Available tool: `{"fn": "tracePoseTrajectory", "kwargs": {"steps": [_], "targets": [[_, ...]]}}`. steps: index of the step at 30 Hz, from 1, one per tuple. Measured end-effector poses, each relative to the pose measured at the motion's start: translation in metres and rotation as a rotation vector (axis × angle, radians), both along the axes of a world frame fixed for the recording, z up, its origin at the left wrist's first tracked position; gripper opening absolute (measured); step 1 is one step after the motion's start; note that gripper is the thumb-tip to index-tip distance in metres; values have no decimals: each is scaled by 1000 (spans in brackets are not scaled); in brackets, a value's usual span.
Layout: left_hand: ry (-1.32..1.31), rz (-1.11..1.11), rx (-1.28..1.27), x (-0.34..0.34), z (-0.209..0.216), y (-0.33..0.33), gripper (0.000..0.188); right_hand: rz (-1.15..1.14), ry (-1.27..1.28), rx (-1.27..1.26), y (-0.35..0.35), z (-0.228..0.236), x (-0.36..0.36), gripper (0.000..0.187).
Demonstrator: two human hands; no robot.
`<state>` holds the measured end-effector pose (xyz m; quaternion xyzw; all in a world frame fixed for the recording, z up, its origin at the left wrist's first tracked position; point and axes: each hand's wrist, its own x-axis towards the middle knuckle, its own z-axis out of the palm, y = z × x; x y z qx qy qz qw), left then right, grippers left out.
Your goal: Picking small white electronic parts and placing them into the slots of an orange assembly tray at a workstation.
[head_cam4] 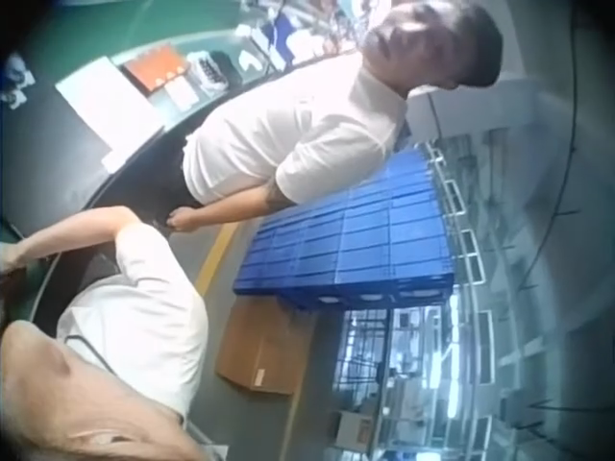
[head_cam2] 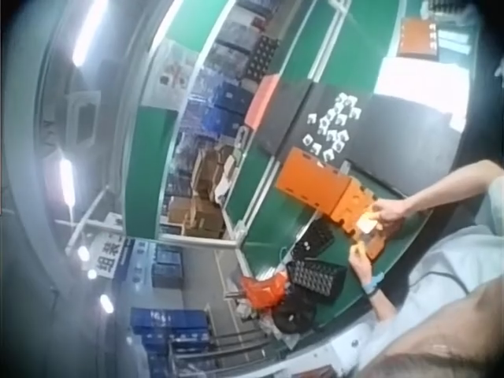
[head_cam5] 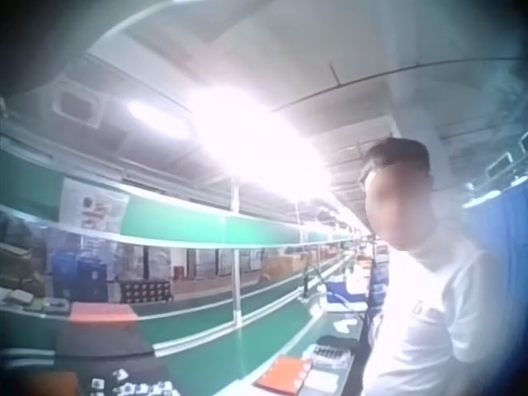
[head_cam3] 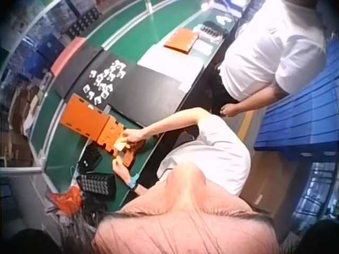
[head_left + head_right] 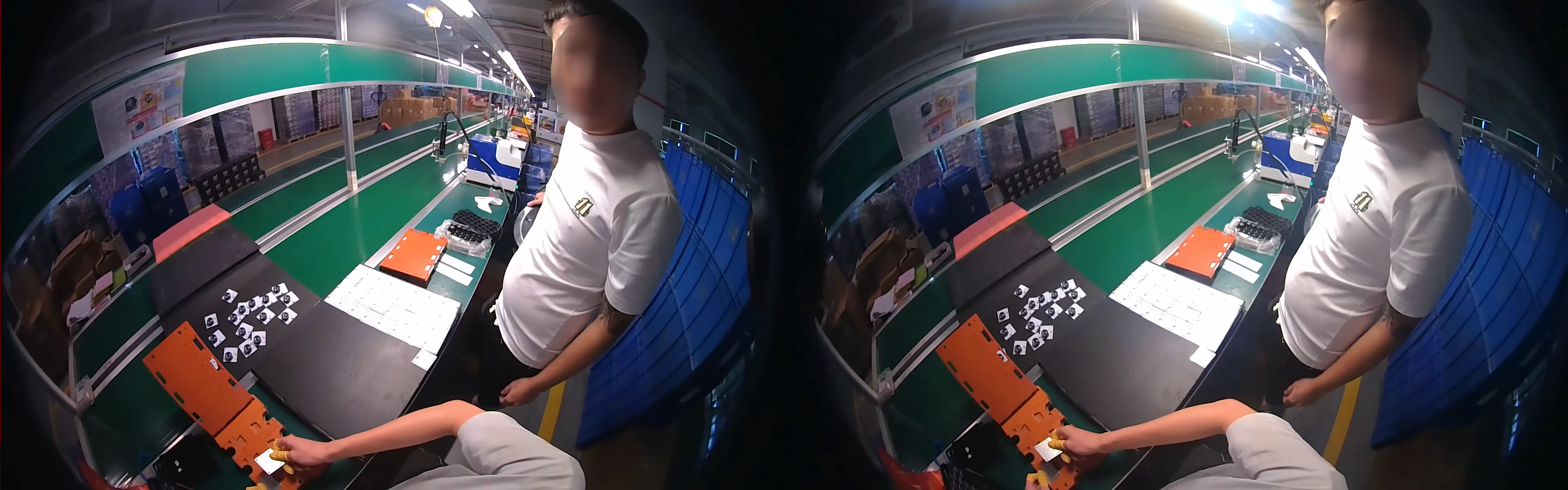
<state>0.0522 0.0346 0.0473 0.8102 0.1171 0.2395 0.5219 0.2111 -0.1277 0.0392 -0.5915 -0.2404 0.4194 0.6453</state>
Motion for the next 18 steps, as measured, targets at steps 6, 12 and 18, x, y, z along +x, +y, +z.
{"fn": "tracePoseTrajectory", "kwargs": {"steps": [6, 12, 18], "targets": [[92, -12, -186, 4, -55, 39, 24, -102, -38, 22, 7, -9, -7, 21], [57, 71, -131, 8, -50, 22, 15, 11, 32, 17, -8, 2, 7, 22], [55, 135, -472, 2, -32, 15, 19, 3, 35, 32, -7, 13, 2, 22]]}}
